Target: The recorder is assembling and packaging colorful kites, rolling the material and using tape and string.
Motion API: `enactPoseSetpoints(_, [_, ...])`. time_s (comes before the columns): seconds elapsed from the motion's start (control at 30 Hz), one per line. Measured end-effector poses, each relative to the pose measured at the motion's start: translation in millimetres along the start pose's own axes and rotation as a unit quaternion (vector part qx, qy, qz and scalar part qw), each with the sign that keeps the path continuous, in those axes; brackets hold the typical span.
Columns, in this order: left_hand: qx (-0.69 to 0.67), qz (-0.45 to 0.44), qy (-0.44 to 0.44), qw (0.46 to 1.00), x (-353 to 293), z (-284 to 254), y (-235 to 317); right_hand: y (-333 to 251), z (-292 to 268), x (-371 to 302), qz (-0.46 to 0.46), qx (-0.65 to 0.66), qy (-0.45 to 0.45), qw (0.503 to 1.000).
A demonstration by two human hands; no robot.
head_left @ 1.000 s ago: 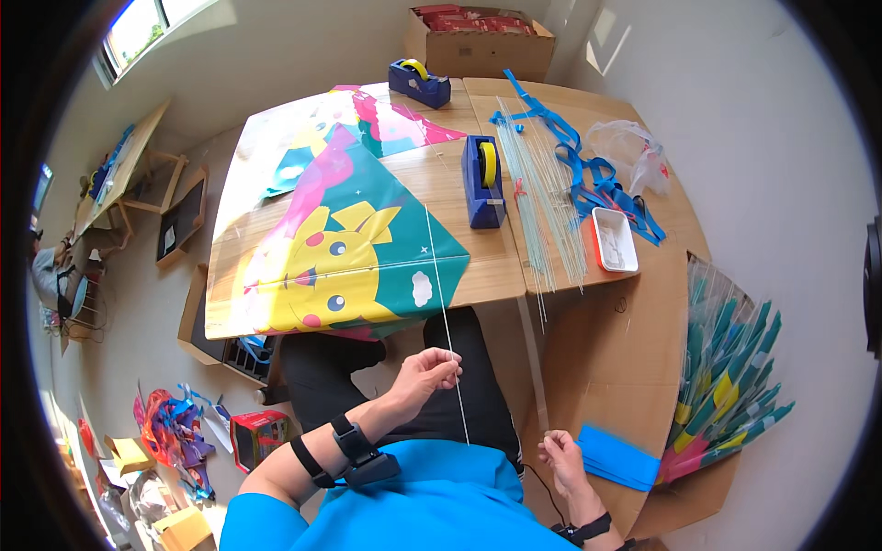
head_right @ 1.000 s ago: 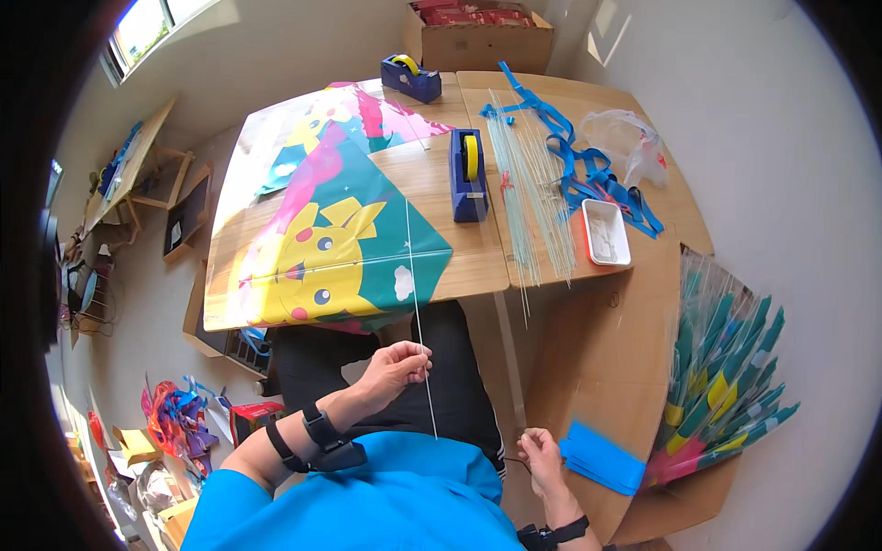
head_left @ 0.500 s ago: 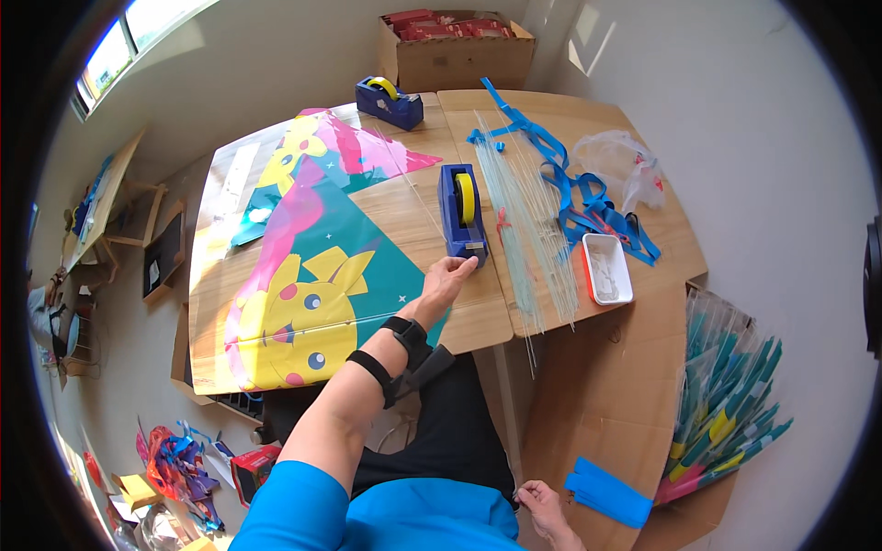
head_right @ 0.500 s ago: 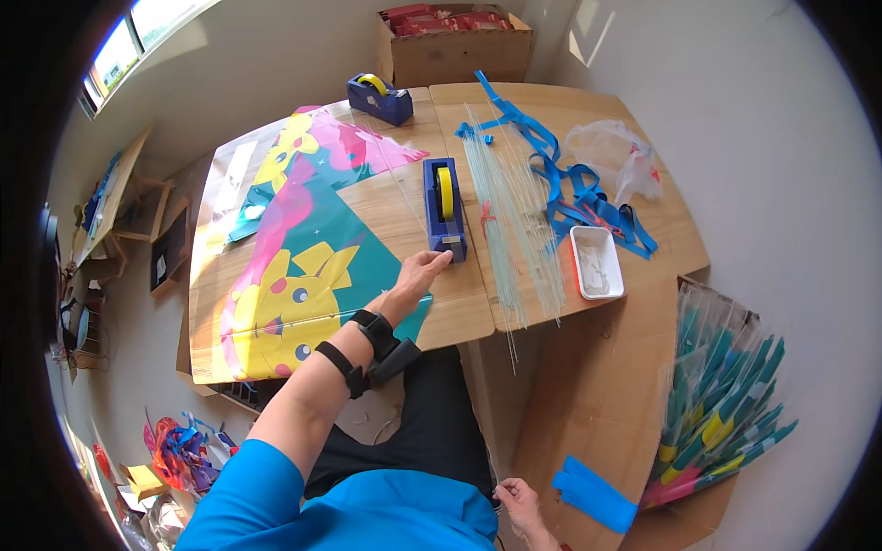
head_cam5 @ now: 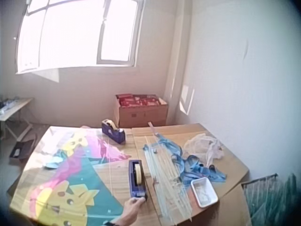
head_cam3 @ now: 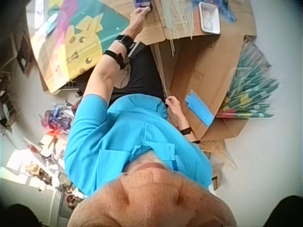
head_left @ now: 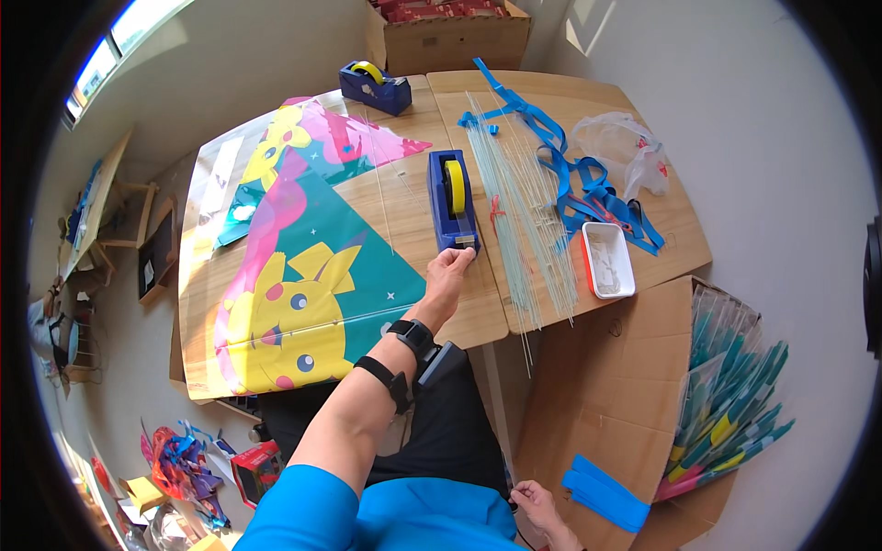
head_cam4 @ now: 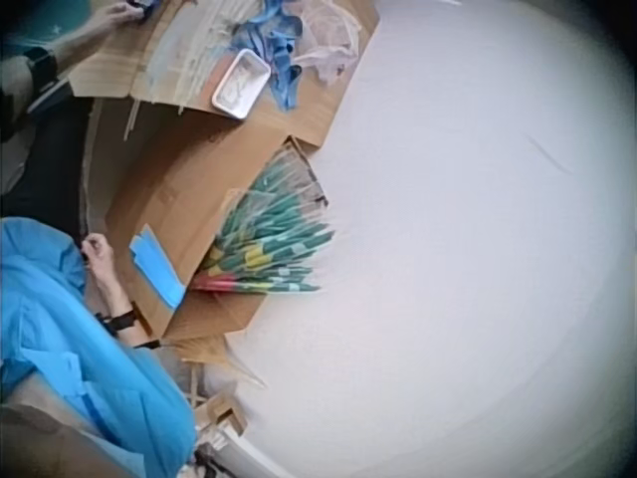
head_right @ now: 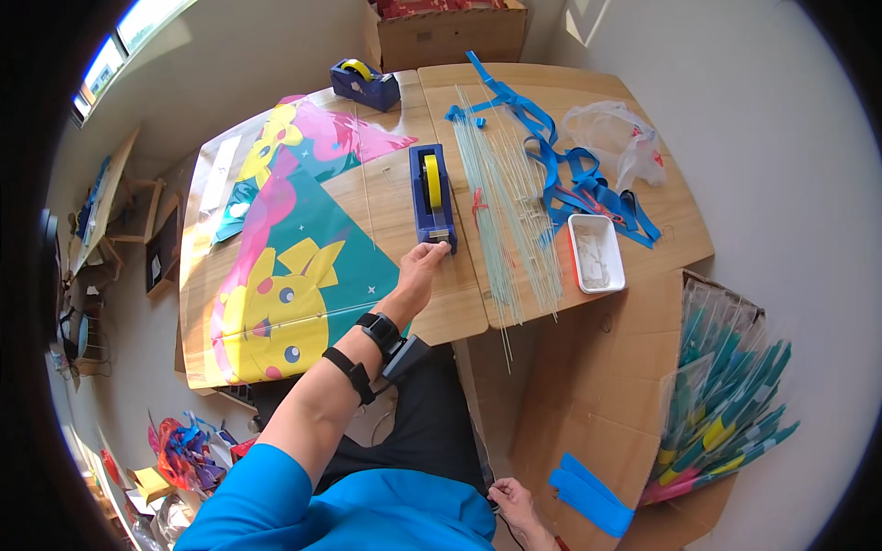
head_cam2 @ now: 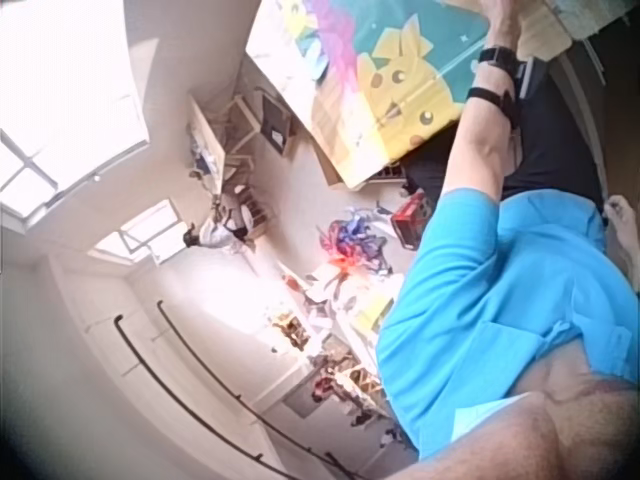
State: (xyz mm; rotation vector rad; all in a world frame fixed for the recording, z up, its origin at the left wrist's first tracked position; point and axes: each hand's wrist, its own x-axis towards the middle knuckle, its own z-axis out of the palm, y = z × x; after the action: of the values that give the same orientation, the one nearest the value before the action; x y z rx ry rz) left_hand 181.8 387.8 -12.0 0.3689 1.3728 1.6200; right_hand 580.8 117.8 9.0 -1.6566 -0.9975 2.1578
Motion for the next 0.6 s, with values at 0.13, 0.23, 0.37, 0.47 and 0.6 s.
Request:
enactPoseSetpoints(0.13, [0.049,0.017,0.012,0.999,3.6,-4.2,-4.6,4.8,-3.5,4.3,0.002,-0.014,-0.002,1.0])
enactPoseSetpoints(0.23, [0.155,0.052,0.07,0.984,2.8,0.7,0.8,-1.7,-2.5,9.3,-0.008,-0.004,-0.007,1.0])
enactPoseSetpoints(0.37, [0.303,0.091,0.111,0.942,-13.8,8.7,23.7,-9.5,-0.5,6.7,0.005,0.011,0.023,1.0])
enactPoseSetpoints(0.47, [0.342,0.106,0.122,0.926,-22.0,12.5,33.6,-10.1,-0.8,3.7,-0.003,0.026,0.019,0.999])
enactPoseSetpoints(0.6, [0.342,0.079,0.142,0.925,-32.2,13.5,33.9,-1.8,-9.9,3.7,0.005,-0.01,0.005,1.0])
